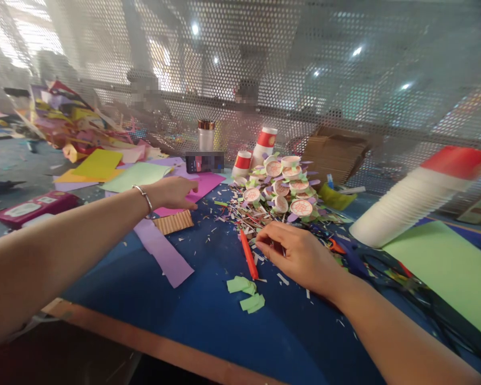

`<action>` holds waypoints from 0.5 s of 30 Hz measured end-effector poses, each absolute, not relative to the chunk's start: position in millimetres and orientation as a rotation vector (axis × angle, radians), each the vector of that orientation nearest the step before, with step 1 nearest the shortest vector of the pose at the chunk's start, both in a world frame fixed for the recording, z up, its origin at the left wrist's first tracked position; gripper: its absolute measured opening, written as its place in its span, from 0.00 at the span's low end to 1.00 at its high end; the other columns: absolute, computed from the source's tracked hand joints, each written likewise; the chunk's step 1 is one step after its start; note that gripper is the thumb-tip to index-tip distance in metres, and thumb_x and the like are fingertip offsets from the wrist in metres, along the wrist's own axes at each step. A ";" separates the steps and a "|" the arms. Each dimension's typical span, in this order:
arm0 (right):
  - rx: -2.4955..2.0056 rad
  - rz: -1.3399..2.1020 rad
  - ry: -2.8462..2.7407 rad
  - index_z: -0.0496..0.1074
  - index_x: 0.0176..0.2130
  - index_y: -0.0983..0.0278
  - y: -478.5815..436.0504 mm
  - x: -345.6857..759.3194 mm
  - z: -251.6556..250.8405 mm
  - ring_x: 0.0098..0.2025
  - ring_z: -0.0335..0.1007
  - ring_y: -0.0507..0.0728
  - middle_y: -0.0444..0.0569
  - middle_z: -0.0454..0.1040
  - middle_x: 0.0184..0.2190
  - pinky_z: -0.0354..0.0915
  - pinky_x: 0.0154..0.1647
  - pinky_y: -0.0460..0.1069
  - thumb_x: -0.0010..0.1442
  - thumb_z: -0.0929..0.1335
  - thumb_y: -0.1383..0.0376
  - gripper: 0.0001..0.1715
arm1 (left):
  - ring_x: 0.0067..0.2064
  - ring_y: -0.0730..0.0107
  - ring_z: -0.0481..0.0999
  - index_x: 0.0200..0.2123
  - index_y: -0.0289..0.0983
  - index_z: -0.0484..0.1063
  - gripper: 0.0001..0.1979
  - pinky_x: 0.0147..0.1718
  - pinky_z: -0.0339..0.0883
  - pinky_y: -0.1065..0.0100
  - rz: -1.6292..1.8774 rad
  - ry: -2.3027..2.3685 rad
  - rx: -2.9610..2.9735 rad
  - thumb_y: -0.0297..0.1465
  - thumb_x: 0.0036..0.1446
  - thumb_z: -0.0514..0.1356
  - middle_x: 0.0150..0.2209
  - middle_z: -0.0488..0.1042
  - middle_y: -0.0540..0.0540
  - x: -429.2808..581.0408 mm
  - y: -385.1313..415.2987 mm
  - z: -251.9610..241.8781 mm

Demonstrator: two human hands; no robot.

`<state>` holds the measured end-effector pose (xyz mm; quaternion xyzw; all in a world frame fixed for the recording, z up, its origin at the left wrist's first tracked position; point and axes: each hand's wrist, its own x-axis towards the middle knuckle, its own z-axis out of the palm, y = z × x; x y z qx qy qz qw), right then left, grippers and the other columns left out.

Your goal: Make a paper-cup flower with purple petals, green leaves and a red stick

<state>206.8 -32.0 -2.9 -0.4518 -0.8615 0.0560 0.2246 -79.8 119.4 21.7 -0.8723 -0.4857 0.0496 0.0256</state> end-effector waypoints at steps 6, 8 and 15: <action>-1.265 0.154 -2.365 0.71 0.35 0.62 -29.0 205.9 -4.2 0.29 0.66 0.52 0.46 0.72 0.32 0.62 0.32 0.48 0.68 0.64 0.64 0.09 | 0.47 0.51 0.76 0.56 0.31 0.69 0.25 0.39 0.62 0.63 0.085 -1.451 -2.682 0.33 0.56 0.58 0.51 0.77 0.33 -82.6 116.2 19.9; -1.268 0.146 -2.363 0.71 0.35 0.62 -28.3 204.8 -4.3 0.29 0.66 0.52 0.46 0.72 0.32 0.62 0.32 0.48 0.68 0.64 0.64 0.09 | 0.46 0.54 0.75 0.57 0.31 0.67 0.26 0.38 0.62 0.64 0.051 -1.439 -2.682 0.31 0.55 0.58 0.51 0.77 0.34 -81.0 111.6 20.7; -1.279 0.123 -2.379 0.71 0.35 0.61 -25.1 201.8 -5.4 0.30 0.67 0.53 0.46 0.72 0.31 0.62 0.31 0.48 0.69 0.64 0.62 0.11 | 0.50 0.56 0.72 0.62 0.30 0.61 0.37 0.44 0.65 0.64 0.069 -1.450 -2.806 0.31 0.48 0.64 0.56 0.73 0.34 -87.9 111.7 25.1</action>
